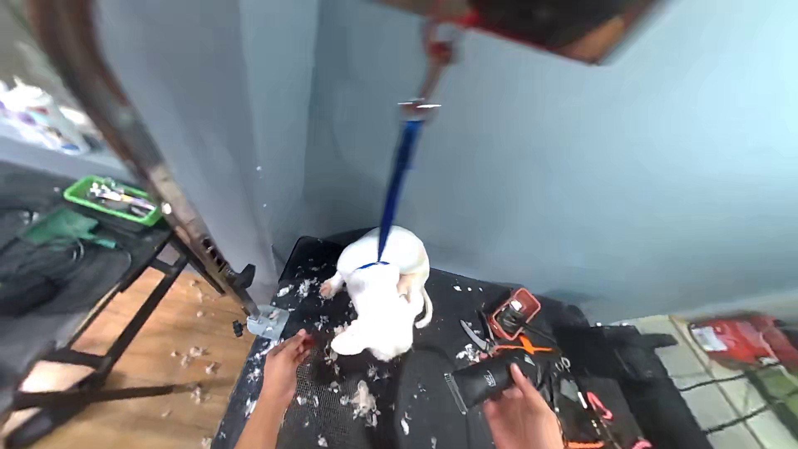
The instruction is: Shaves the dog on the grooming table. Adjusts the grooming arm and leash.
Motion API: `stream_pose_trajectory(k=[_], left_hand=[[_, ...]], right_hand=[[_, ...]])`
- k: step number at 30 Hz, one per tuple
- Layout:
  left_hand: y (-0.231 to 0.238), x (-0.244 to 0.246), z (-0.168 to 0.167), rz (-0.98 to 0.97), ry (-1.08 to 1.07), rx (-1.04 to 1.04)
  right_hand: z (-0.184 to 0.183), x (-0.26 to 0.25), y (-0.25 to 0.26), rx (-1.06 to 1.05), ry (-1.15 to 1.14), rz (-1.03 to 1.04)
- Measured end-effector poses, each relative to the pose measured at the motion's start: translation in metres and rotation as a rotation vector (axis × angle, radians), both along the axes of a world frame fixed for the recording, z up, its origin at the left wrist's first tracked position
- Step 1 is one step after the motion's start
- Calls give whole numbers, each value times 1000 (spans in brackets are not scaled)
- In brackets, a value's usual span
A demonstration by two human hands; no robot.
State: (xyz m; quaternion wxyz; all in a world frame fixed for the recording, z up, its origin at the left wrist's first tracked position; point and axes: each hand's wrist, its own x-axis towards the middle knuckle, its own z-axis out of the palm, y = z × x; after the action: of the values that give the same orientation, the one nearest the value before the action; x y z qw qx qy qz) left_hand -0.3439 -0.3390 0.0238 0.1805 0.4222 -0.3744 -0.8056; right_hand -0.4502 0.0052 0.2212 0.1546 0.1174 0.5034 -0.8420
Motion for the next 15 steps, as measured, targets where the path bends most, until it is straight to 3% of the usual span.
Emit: stream_pose_trajectory(k=[6, 8, 12, 15], left_hand=[[40, 16, 29, 103, -201, -401], [63, 20, 42, 148, -254, -526], [104, 21, 66, 112, -256, -778], [125, 19, 82, 67, -231, -866]], right_hand=[[-119, -11, 56, 157, -393, -216], [-152, -11, 64, 335, -474, -238], [-196, -20, 70, 599, -572, -241], [-202, -37, 68, 504, -591, -200]])
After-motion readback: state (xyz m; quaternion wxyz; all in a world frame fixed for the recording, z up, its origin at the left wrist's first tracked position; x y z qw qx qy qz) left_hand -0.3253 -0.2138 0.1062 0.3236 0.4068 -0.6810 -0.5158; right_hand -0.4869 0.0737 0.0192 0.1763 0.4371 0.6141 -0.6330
